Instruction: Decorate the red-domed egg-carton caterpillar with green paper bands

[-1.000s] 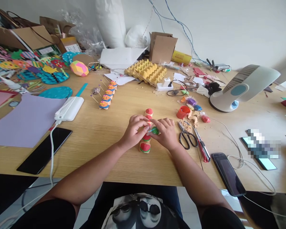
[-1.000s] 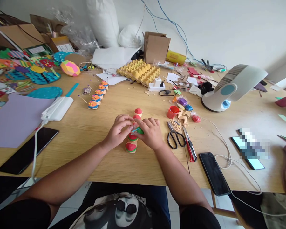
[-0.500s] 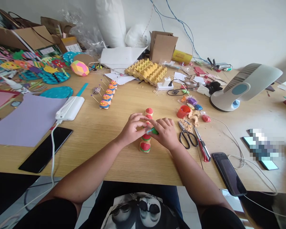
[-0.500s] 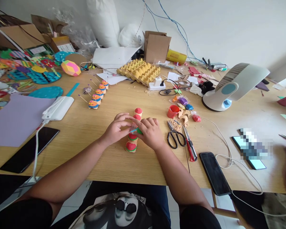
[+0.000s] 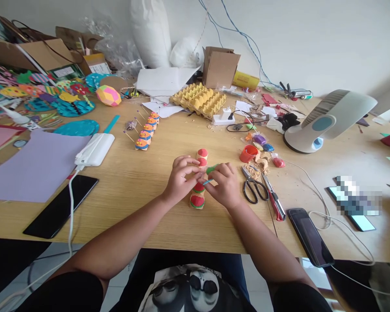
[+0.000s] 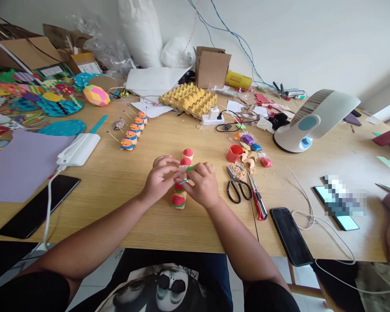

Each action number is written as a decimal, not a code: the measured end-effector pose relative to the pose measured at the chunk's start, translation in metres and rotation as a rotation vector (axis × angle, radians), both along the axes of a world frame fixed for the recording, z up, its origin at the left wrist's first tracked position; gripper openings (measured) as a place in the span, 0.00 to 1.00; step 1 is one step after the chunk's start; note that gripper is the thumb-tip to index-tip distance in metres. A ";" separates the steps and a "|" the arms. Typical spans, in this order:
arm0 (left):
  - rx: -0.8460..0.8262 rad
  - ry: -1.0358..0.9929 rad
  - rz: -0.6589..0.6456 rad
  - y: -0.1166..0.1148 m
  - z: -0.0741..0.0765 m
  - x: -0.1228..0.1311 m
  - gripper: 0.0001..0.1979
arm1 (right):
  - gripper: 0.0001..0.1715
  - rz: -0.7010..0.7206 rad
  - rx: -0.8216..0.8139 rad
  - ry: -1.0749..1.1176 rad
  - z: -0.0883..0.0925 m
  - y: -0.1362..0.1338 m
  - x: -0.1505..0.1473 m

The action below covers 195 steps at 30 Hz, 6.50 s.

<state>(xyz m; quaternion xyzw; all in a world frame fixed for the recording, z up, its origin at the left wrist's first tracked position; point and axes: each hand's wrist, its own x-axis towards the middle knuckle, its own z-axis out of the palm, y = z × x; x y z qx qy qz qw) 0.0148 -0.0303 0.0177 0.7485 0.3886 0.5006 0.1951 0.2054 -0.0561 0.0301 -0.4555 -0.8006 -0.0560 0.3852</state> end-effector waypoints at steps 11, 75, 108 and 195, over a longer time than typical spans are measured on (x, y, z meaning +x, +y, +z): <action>0.133 0.091 0.016 -0.006 0.005 0.004 0.03 | 0.13 0.050 -0.097 -0.018 0.000 0.000 -0.003; -0.365 -0.273 -0.383 0.000 0.009 -0.004 0.10 | 0.21 0.274 -0.316 0.227 -0.003 0.010 0.008; 0.219 0.039 -0.213 -0.001 0.010 -0.007 0.11 | 0.25 0.505 -1.249 0.996 0.001 0.008 0.010; -0.328 -0.543 -0.185 -0.011 -0.006 0.012 0.29 | 0.15 0.304 -0.552 0.542 0.002 0.009 0.001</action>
